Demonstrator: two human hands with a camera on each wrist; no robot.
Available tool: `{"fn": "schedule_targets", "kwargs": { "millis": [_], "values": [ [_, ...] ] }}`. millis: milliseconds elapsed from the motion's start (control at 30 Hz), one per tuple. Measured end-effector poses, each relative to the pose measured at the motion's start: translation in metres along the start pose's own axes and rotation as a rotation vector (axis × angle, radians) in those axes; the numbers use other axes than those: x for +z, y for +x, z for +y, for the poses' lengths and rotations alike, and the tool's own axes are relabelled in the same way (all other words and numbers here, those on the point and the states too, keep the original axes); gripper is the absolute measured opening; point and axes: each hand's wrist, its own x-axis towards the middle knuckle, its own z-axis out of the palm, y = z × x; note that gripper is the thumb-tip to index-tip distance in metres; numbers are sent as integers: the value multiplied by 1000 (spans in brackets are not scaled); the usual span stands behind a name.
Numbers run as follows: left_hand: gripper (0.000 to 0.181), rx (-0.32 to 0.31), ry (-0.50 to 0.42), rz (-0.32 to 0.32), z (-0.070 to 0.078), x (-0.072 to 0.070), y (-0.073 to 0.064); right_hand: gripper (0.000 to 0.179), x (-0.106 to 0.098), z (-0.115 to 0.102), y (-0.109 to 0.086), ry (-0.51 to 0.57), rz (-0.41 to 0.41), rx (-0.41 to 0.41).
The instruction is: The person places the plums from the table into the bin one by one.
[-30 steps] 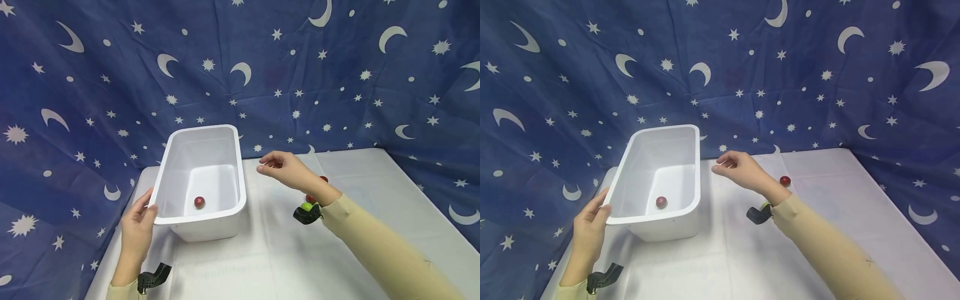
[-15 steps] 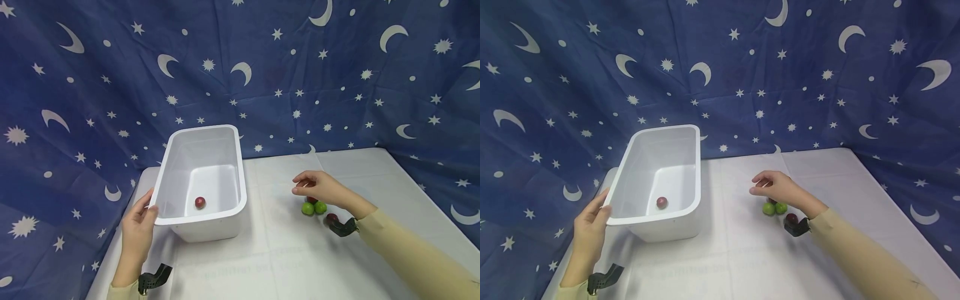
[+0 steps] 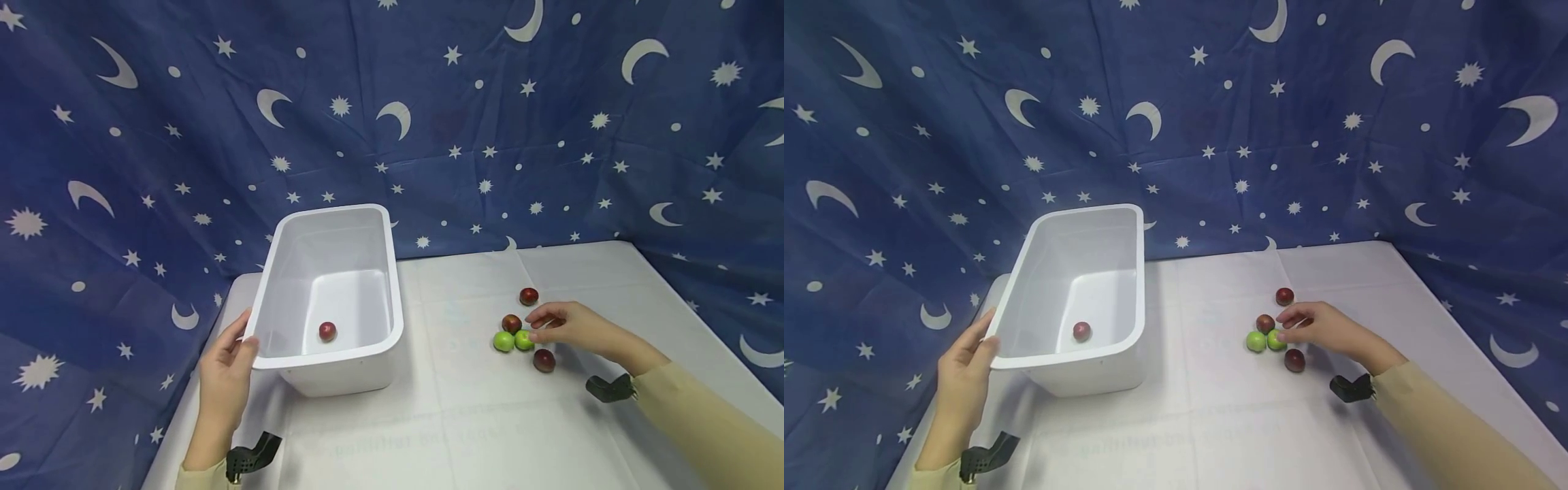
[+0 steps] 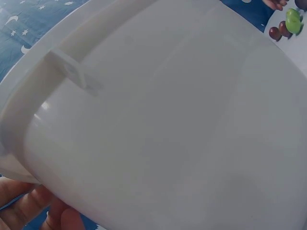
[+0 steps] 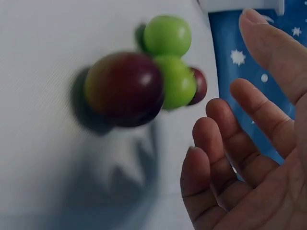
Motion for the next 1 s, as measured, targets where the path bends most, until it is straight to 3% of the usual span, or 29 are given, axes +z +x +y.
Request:
{"fn": "schedule_targets", "kwargs": {
  "millis": [300,467,733,1000],
  "values": [
    [43,-4,-2,2,1,-1,0,44,2,23,-5,39,-124,71],
    [43,-3,-8,6,1,1,0,45,6,28,-7,17,-182,65],
    [43,-17,-32,-2,2,2,-2,34,9,25,-12,-20,-199,66],
    [42,-27,-3,-5,3,0,-3,32,10,22,-10,-64,-203,119]
  ]
}}
